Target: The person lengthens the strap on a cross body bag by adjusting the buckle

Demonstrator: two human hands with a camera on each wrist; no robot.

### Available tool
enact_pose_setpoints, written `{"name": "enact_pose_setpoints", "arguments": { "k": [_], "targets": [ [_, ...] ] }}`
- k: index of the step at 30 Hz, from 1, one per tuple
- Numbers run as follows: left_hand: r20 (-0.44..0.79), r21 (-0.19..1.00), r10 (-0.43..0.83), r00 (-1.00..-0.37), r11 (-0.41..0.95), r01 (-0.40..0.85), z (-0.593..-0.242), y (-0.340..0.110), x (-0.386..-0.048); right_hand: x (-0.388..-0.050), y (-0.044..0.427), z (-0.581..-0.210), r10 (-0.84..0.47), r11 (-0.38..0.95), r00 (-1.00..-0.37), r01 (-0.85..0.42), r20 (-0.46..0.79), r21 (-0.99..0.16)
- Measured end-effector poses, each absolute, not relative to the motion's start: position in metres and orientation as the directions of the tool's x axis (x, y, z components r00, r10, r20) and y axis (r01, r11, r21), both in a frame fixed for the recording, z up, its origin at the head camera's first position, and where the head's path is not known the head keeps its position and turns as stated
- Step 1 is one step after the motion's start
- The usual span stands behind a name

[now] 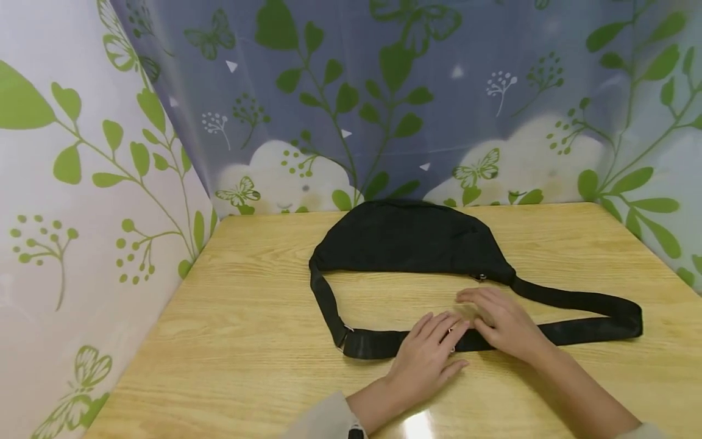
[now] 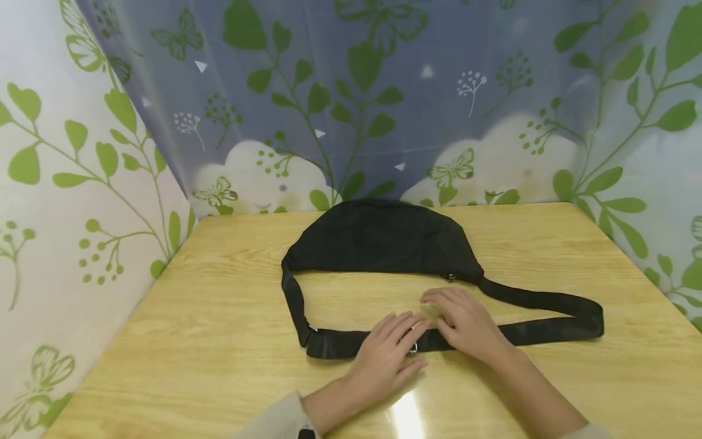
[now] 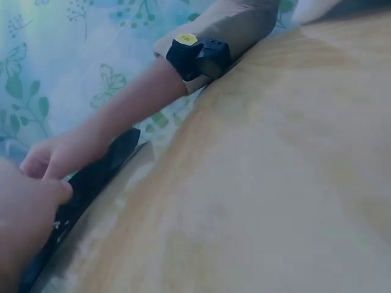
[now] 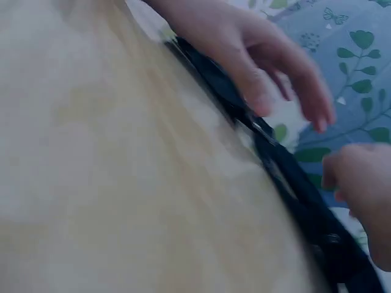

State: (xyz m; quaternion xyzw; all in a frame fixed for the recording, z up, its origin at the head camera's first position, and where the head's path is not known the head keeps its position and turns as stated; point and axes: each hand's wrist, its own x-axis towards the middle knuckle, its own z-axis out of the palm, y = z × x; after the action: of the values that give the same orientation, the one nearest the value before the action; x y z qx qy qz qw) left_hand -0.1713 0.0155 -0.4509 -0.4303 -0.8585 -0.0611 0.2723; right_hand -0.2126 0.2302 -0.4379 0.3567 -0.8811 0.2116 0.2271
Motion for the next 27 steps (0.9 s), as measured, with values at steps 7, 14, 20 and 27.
{"name": "enact_pose_setpoints", "arguments": {
  "k": [7, 14, 20, 27],
  "targets": [
    [0.33, -0.132, 0.783, -0.528, 0.592, 0.795, -0.457, 0.022, -0.18, -0.241, 0.269, -0.411, -0.509, 0.844, -0.807, -0.536, 0.299, -0.007],
    [0.338, -0.033, 0.793, -0.507, 0.549, 0.835, -0.455, 0.015, -0.177, -0.269, 0.281, -0.411, -0.597, 0.802, -0.789, -0.592, 0.146, 0.082],
    [0.382, 0.028, 0.798, -0.466, 0.494, 0.869, -0.456, 0.009, -0.164, -0.293, 0.294, -0.412, -0.593, 0.804, -0.799, -0.594, 0.101, 0.03],
    [0.399, 0.069, 0.839, -0.369, 0.374, 0.925, -0.454, -0.002, -0.139, -0.309, 0.312, -0.406, -0.597, 0.796, -0.801, -0.598, 0.046, -0.09]
  ]
}}
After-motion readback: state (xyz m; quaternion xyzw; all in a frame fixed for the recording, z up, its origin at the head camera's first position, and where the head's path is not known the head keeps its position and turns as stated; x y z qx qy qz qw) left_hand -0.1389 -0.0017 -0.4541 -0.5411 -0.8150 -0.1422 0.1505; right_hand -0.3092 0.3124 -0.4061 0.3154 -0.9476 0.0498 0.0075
